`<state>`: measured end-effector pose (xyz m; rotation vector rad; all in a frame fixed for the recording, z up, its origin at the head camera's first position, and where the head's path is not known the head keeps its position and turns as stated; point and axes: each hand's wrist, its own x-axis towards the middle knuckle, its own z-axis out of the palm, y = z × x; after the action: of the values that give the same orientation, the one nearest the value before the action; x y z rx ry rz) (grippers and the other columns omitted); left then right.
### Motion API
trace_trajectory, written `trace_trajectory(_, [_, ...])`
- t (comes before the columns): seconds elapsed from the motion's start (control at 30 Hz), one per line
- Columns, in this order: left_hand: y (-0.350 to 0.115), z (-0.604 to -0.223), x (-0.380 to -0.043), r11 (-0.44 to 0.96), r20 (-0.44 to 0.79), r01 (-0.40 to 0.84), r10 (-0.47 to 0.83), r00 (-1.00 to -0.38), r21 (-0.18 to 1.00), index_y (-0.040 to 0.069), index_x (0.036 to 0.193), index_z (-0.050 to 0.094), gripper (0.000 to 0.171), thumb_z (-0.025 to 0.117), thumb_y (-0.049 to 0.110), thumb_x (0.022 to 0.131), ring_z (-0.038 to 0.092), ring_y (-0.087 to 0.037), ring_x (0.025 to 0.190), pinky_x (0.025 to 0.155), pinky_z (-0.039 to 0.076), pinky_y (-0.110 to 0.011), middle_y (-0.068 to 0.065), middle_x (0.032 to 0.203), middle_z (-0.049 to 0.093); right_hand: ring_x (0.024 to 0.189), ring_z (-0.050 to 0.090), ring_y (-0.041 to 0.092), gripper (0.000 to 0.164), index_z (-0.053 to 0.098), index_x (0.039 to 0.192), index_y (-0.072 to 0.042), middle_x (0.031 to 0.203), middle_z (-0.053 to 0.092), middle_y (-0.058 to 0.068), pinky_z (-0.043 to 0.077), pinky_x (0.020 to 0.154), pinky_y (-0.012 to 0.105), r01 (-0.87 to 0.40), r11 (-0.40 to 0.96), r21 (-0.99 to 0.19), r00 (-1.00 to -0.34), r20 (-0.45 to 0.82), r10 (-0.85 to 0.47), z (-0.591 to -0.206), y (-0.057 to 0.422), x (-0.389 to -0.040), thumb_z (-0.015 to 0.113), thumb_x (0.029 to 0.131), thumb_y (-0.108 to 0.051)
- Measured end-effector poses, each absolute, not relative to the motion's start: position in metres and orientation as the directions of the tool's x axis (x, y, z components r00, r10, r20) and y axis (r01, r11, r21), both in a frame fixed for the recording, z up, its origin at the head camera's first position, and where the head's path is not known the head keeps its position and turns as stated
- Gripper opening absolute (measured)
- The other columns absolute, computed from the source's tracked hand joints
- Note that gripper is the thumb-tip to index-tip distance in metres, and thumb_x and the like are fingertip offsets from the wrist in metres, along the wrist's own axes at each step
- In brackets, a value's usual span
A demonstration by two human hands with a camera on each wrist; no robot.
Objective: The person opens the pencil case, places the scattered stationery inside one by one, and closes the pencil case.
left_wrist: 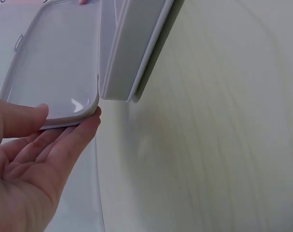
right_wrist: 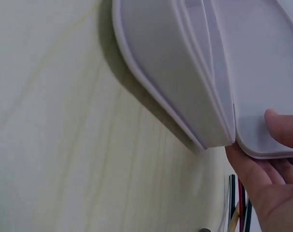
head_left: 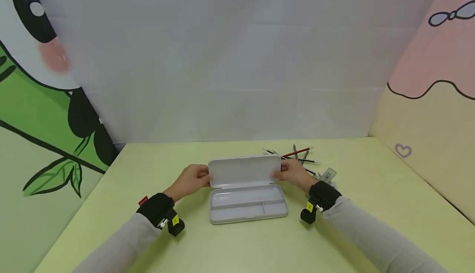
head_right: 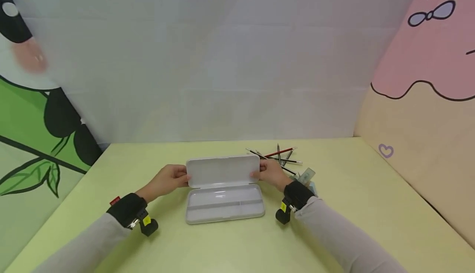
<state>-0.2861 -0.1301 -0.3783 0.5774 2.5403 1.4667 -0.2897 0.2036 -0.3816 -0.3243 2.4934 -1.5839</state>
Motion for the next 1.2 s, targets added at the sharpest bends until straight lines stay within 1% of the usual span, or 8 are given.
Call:
trace_trajectory(0.37, [-0.123, -0.364, -0.288, 0.480, 0.073, 0.258, 0.371, -0.926, 0.838, -0.007, 0.115, 0.058, 0.028, 0.056, 0.010, 0.093, 0.065, -0.026, 0.091, 0.079, 0.054, -0.037, -0.020, 0.105, 0.065, 0.106, 0.058, 0.031, 0.049, 0.054, 0.125, 0.004, 0.117, 0.059, 0.022, 0.049, 0.089, 0.040, -0.230, 0.461, -0.857, -0.933, 0.060, -0.355, -0.347, 0.249, -0.285, 0.068, 0.085, -0.021])
trace_trajectory(0.53, [-0.122, -0.357, -0.285, 0.493, 0.081, 0.260, 0.355, -0.931, 0.830, -0.006, 0.118, 0.058, 0.029, 0.055, 0.012, 0.094, 0.064, -0.027, 0.095, 0.081, 0.053, -0.037, -0.021, 0.110, 0.063, 0.106, 0.057, 0.022, 0.045, 0.054, 0.128, -0.010, 0.120, 0.059, 0.011, 0.047, 0.090, 0.035, -0.376, 0.448, -0.811, -0.887, 0.176, -0.427, -0.355, 0.301, -0.320, 0.065, 0.087, -0.026])
trace_trajectory(0.73, [-0.128, -0.351, -0.279, 0.497, 0.100, 0.266, 0.335, -0.937, 0.826, -0.005, 0.117, 0.058, 0.029, 0.056, 0.012, 0.094, 0.063, -0.027, 0.097, 0.083, 0.053, -0.036, -0.020, 0.110, 0.063, 0.106, 0.056, 0.026, 0.043, 0.055, 0.127, -0.008, 0.117, 0.060, 0.013, 0.043, 0.092, 0.041, -0.409, 0.564, -0.717, -0.893, 0.185, -0.411, -0.330, 0.324, -0.333, 0.064, 0.088, -0.024])
trace_trajectory(0.77, [-0.129, -0.351, -0.277, 0.496, 0.102, 0.270, 0.339, -0.935, 0.825, -0.006, 0.117, 0.058, 0.029, 0.057, 0.012, 0.093, 0.063, -0.028, 0.098, 0.083, 0.053, -0.037, -0.020, 0.110, 0.063, 0.104, 0.057, 0.022, 0.041, 0.056, 0.126, -0.010, 0.115, 0.061, 0.010, 0.044, 0.091, 0.037, -0.451, 0.558, -0.697, -0.873, 0.215, -0.438, -0.337, 0.333, -0.342, 0.064, 0.088, -0.023])
trace_trajectory(0.87, [-0.132, -0.351, -0.271, 0.490, 0.110, 0.278, 0.344, -0.933, 0.826, -0.006, 0.116, 0.058, 0.028, 0.057, 0.010, 0.093, 0.063, -0.028, 0.098, 0.084, 0.052, -0.037, -0.020, 0.109, 0.063, 0.093, 0.060, 0.015, 0.038, 0.063, 0.118, -0.013, 0.105, 0.065, 0.004, 0.047, 0.080, 0.028, -0.515, 0.615, -0.598, -0.852, 0.274, -0.447, -0.351, 0.343, -0.363, 0.068, 0.084, -0.030])
trace_trajectory(0.97, [-0.133, -0.350, -0.266, 0.478, 0.111, 0.269, 0.333, -0.936, 0.836, -0.005, 0.115, 0.059, 0.026, 0.057, 0.008, 0.093, 0.063, -0.028, 0.098, 0.084, 0.052, -0.036, -0.019, 0.108, 0.064, 0.082, 0.062, 0.016, 0.027, 0.070, 0.105, -0.009, 0.094, 0.067, 0.004, 0.049, 0.068, 0.026, -0.533, 0.667, -0.521, -0.845, 0.287, -0.451, -0.343, 0.324, -0.356, 0.071, 0.083, -0.024])
trace_trajectory(1.07, [-0.133, -0.351, -0.263, 0.453, 0.108, 0.257, 0.329, -0.938, 0.854, -0.004, 0.116, 0.059, 0.025, 0.056, 0.006, 0.093, 0.063, -0.027, 0.098, 0.084, 0.052, -0.035, -0.019, 0.108, 0.064, 0.077, 0.061, 0.027, 0.019, 0.072, 0.092, -0.001, 0.086, 0.067, 0.014, 0.051, 0.065, 0.036, -0.445, 0.785, -0.431, -0.895, 0.180, -0.408, -0.317, 0.286, -0.328, 0.073, 0.081, -0.016])
trace_trajectory(1.2, [-0.131, -0.353, -0.261, 0.430, 0.114, 0.259, 0.335, -0.935, 0.865, -0.005, 0.116, 0.058, 0.026, 0.056, 0.005, 0.093, 0.064, -0.027, 0.097, 0.084, 0.053, -0.034, -0.019, 0.107, 0.064, 0.070, 0.058, 0.030, 0.008, 0.071, 0.080, 0.005, 0.076, 0.065, 0.015, 0.051, 0.065, 0.039, -0.454, 0.836, -0.306, -0.891, 0.133, -0.435, -0.314, 0.258, -0.313, 0.073, 0.077, -0.003])
